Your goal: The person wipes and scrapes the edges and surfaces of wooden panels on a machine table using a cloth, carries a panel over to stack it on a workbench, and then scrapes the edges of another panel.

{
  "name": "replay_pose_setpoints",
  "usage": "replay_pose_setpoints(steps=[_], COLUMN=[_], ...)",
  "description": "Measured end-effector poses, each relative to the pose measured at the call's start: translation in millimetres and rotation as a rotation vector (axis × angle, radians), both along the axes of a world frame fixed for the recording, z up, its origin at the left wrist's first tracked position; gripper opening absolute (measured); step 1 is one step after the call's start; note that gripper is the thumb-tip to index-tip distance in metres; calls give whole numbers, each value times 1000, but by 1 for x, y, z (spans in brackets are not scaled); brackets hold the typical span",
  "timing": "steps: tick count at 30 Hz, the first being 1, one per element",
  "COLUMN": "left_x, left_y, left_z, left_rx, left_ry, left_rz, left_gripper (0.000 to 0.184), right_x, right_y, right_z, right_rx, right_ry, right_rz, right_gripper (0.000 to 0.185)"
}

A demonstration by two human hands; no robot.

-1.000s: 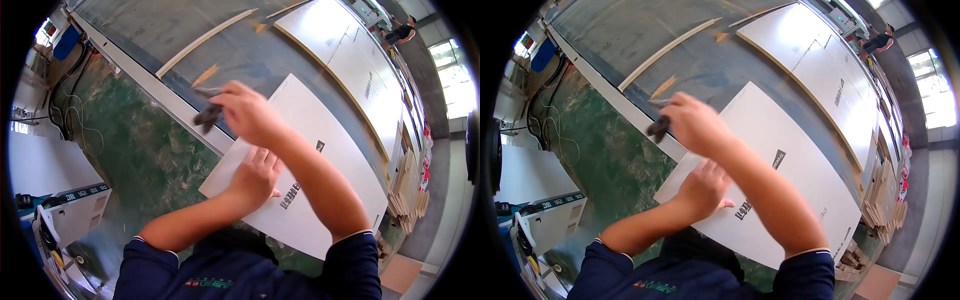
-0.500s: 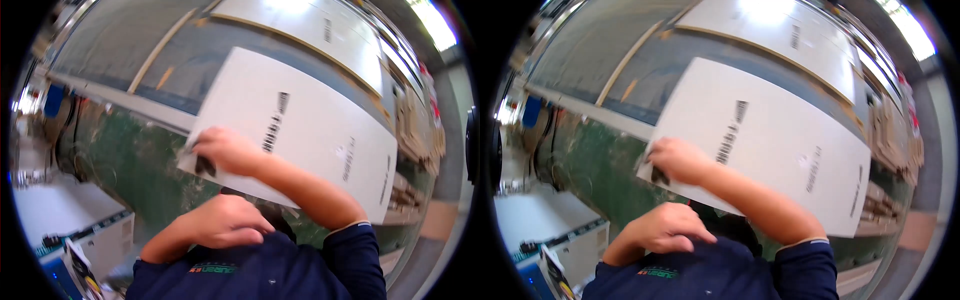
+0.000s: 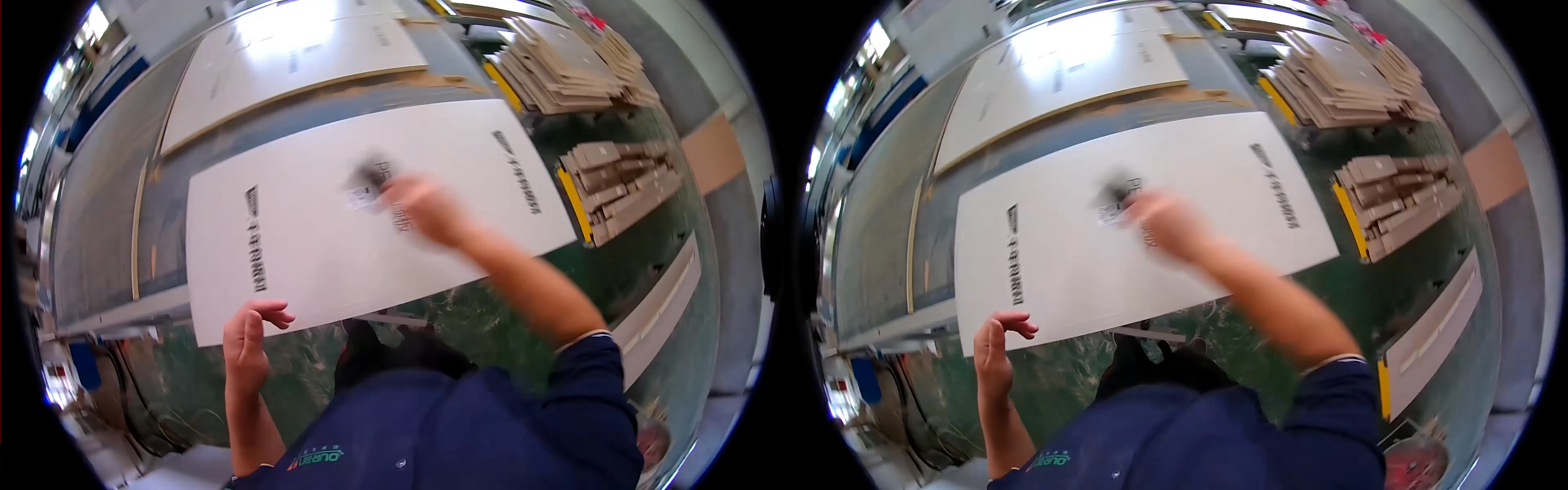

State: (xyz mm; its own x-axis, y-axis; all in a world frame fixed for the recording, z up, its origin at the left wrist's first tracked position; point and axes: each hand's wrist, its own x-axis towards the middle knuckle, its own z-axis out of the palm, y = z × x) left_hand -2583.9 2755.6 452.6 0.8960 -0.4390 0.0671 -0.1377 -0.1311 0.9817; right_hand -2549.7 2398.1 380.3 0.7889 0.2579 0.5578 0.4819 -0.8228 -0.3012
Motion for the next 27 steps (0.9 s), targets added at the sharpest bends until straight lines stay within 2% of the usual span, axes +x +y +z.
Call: replay_pose_setpoints(steps=[1,4,5,6,7,8,9,10,11,12,13,14,15,17,19,21,23,25,27], left_x=[-3,-11,-13,-16,-17,-18,-21,-27,-29,-30,-29,-20,-30,-35,-14,26,65,103,114], left_y=[-22,-50,-50,-44,-28,-4,26,61,103,156,214,273,330,316,282,264,244,237,207], left_z=[6,-3,-13,-21,-36,-56,-76,-96,-114,-133,-152,-168,-184,-153,-119,-118,-117,-146,-139], left_rx=[6,235,314,508,621,733,846,985,1117,1089,1042,922,789,1038,834,834,842,1006,1034], left_ry=[-34,-159,-208,-281,-362,-444,-525,-632,-746,-462,-163,112,387,198,31,-48,-116,-269,-206], left_rz=[-56,-100,-73,6,80,160,247,366,487,668,836,941,1045,1222,1130,1039,855,921,903], left_gripper=[49,39,38,34,33,33,33,35,38,44,51,58,65,72,69,65,63,60,64], right_x=[-17,-50,-62,-82,-101,-156,-193,-251,-284,-305,-320,-311,-298,-273,-243,-205,-176,-159,-154], right_y=[47,12,-38,-120,-214,-238,-343,-400,-420,-429,-432,-408,-382,-344,-336,-296,-265,-253,-246], right_z=[19,-6,-13,-23,-27,45,-16,-27,-24,-16,-28,-10,4,17,4,26,44,38,32], right_rx=[-175,-198,-55,-207,287,287,-179,-218,33,-158,161,399,395,412,153,553,1002,995,887], right_ry=[371,-8,477,305,322,501,534,733,700,756,520,534,511,441,143,312,399,398,617], right_rz=[10,292,-94,-199,-171,-678,-1190,-1305,-1493,-1434,-1460,-1456,-1338,-1111,-773,-725,-580,-443,-528], right_gripper=[13,9,12,15,16,17,19,19,19,17,18,20,22,25,28,33,31,33,36])
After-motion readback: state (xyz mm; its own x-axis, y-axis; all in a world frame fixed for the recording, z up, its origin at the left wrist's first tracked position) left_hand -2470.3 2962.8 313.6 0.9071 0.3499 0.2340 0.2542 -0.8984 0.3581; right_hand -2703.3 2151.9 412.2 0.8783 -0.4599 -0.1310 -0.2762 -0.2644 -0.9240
